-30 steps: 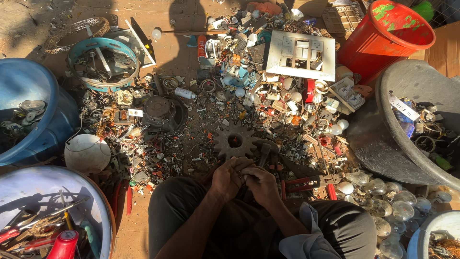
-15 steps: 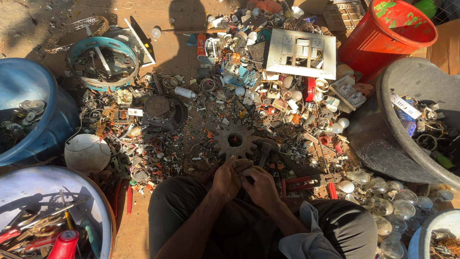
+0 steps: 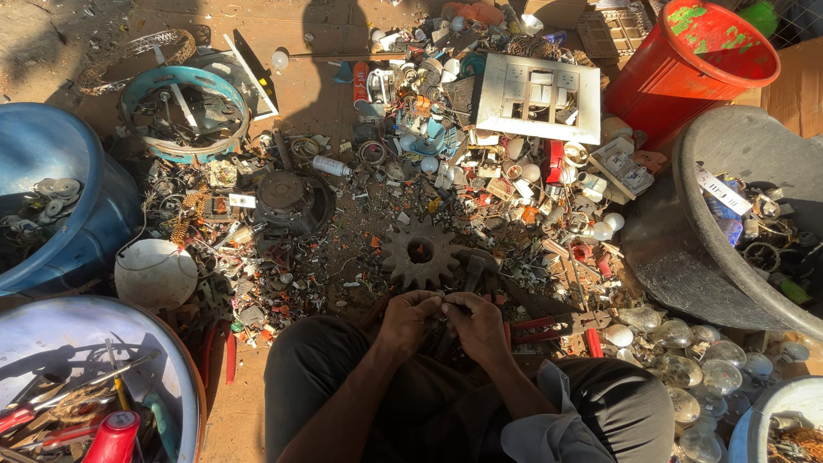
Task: The person sits on the ground and uses a hammer to repeatedly strike a small metal component held in their left hand. They occasionally use pliers to adjust the component while continuing to hammer it on a metal gear used as an anvil.
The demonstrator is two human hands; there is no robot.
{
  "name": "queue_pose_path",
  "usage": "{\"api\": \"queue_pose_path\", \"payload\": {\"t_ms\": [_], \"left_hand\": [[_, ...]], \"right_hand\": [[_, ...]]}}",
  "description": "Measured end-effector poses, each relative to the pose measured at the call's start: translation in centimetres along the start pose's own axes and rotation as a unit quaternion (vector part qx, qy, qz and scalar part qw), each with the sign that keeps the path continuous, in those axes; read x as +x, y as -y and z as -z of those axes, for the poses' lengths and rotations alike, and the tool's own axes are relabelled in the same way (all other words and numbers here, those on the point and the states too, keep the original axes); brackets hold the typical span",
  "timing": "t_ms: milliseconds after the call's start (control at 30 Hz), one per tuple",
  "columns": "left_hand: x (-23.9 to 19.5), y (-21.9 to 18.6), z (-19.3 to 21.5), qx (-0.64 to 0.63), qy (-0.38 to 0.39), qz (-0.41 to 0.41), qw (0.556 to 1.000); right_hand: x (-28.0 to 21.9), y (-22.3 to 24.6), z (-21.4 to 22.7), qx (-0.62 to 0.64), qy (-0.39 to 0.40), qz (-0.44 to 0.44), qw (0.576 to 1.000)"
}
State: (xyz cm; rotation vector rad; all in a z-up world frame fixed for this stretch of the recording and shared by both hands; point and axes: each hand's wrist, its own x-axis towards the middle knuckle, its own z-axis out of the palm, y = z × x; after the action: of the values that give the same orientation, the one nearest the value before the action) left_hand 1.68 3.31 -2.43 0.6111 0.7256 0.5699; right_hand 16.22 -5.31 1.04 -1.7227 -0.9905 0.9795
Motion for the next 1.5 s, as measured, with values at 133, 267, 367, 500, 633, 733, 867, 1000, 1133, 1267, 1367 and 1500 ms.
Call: {"api": "queue_pose_path", "payload": {"t_ms": [133,267,367,500,633,733,867,1000,1133,1267,1367,1500], "left_hand": [[-0.2,-0.2,-0.1,0.116,0.019,-0.043,0.992],[-0.5,-0.3,-0.6,0.232,0.001,-0.062,0.971],[-0.7,-0.6,-0.8,0.254,-0.006,-0.060,0.965],[-0.8,-1.0,-0.6,0.185,-0.001,0.012,0.983],[-0.5,-0.9,-0.1,0.137,-0.014,0.025,0.990],[0.0,-0.2,0.3,0.124,-0.026,0.020,0.992],[2.1,0.0,1.2,0.188,-0.154,-0.015,0.970],[5.4,0.3,1.6,0.408,-0.277,-0.074,0.867],[7.8,1.8,2.4,0.538,-0.251,-0.160,0.789],[9.4,4.1,4.3,0.553,-0.258,-0.216,0.762],[10.4,4.8,5.4,0.484,-0.270,-0.253,0.793],[9.1,4.1,5.0,0.157,-0.289,-0.082,0.941]], "right_hand": [[0.4,0.7,1.0,0.054,0.026,-0.090,0.994],[0.3,0.3,1.1,0.004,0.018,-0.023,1.000],[0.2,-0.3,0.6,-0.046,-0.013,0.055,0.997],[0.0,-0.8,0.0,0.007,-0.004,0.035,0.999],[0.2,-0.5,-0.1,0.065,-0.007,-0.041,0.997],[0.3,-0.2,0.1,0.093,-0.008,-0.082,0.992],[0.9,-0.3,0.4,0.146,-0.023,-0.098,0.984],[1.1,-0.8,0.1,0.113,-0.038,-0.140,0.983],[1.3,-1.3,-0.4,0.087,-0.010,-0.126,0.988],[1.1,-1.6,-0.7,-0.025,-0.003,-0.099,0.995],[1.3,-1.3,-0.7,-0.003,-0.001,-0.115,0.993],[1.3,-1.0,-0.5,0.005,-0.038,-0.070,0.997]]}}
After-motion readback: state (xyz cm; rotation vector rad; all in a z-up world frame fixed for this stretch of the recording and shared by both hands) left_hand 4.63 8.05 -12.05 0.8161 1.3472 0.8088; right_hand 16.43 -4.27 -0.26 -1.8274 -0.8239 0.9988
